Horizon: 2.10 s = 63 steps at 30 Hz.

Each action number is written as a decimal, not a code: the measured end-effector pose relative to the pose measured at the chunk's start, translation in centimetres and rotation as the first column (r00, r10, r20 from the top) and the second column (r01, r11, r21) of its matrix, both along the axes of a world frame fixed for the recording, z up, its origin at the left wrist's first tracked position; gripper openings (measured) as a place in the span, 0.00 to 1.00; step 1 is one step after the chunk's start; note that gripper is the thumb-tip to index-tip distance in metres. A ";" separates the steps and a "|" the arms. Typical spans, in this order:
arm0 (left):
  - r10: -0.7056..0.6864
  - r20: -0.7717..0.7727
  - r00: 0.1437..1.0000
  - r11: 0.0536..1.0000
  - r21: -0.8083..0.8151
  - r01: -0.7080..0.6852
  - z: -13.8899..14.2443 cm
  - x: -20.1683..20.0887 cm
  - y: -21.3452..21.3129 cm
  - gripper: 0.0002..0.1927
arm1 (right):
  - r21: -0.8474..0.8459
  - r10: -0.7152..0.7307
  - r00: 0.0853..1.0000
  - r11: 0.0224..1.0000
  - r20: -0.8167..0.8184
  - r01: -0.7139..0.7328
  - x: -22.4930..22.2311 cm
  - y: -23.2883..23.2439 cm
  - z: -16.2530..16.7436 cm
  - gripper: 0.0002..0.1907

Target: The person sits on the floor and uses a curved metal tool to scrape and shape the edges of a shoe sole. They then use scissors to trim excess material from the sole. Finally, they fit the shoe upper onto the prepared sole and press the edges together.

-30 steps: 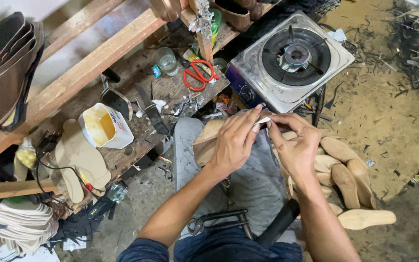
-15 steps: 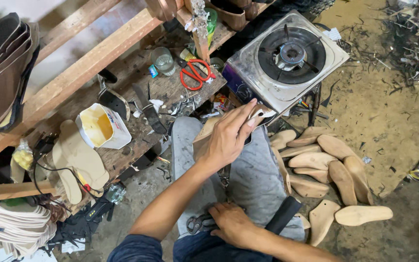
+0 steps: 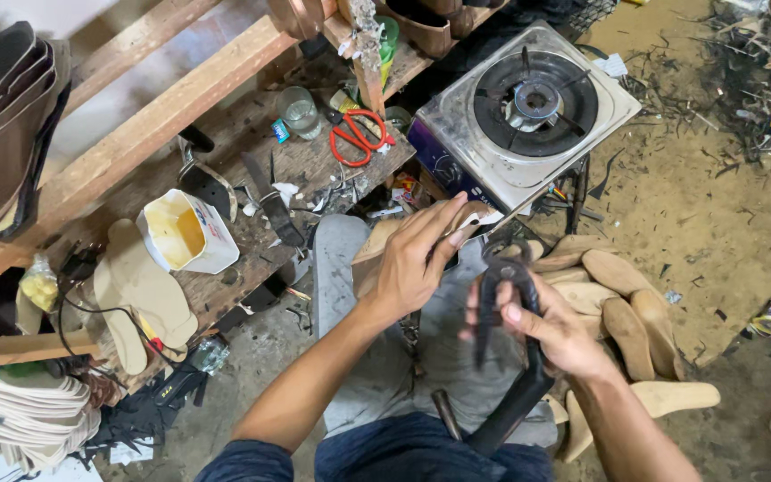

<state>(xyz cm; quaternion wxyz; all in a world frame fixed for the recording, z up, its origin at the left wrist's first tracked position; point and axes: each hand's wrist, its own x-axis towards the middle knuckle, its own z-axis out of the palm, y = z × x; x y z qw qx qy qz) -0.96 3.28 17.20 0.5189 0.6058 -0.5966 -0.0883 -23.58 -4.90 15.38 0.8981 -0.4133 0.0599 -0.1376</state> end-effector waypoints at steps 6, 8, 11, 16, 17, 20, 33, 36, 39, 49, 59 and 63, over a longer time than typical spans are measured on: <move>-0.014 -0.001 1.000 1.000 0.001 0.014 -0.2 0.0 0.4 0.21 | -0.030 0.130 0.967 0.990 -0.219 -0.140 0.4 -4.5 0.2 0.11; -0.001 0.006 1.000 1.000 -0.003 0.001 -0.3 0.1 0.4 0.21 | -0.211 0.309 0.931 0.914 -0.194 -0.347 1.1 -5.7 0.9 0.09; 0.016 0.011 1.000 1.000 -0.002 -0.016 -0.4 0.0 0.5 0.21 | -0.337 0.299 0.918 0.863 -0.262 -0.377 2.4 -6.1 2.0 0.09; 0.006 0.017 1.000 1.000 -0.015 -0.006 -0.5 0.0 0.6 0.20 | -0.242 0.357 0.909 0.882 -0.214 -0.404 3.4 -6.7 3.5 0.10; 0.002 0.020 1.000 1.000 -0.016 -0.002 -0.5 0.0 0.6 0.20 | -0.236 0.354 0.910 0.885 -0.216 -0.401 3.5 -6.9 3.6 0.10; -0.001 0.018 1.000 1.000 -0.008 0.001 -0.4 0.0 0.6 0.20 | -0.087 0.340 0.900 0.923 -0.271 -0.375 3.4 -7.6 3.7 0.13; -0.044 -0.055 0.998 0.998 0.039 0.046 0.2 0.9 -0.8 0.33 | -0.406 -0.318 0.904 0.895 -0.287 0.186 5.5 0.0 1.3 0.14; -0.076 -0.164 0.984 0.990 0.109 0.095 0.3 1.4 -1.1 0.38 | -0.425 -0.345 0.906 0.878 -0.244 0.220 6.1 -0.1 0.0 0.13; -0.050 -0.044 0.998 0.995 0.083 0.053 0.4 1.2 -1.1 0.33 | -0.642 -0.254 0.938 0.765 -0.237 0.045 4.8 -2.5 0.9 0.11; 0.017 0.092 0.996 1.000 -0.016 -0.016 -0.3 -0.7 0.0 0.34 | -0.051 0.200 0.725 0.950 -0.659 -0.309 3.6 -7.2 9.1 0.09; -0.005 -0.051 0.999 1.000 -0.012 0.005 0.0 -0.1 -0.3 0.36 | -0.523 -0.322 0.767 0.852 -0.555 -0.021 4.9 0.0 5.9 0.13; -0.040 -0.065 0.997 0.998 0.037 0.043 -0.3 0.4 -0.5 0.38 | -0.598 -0.445 0.759 0.796 -0.475 0.092 6.2 1.7 4.1 0.13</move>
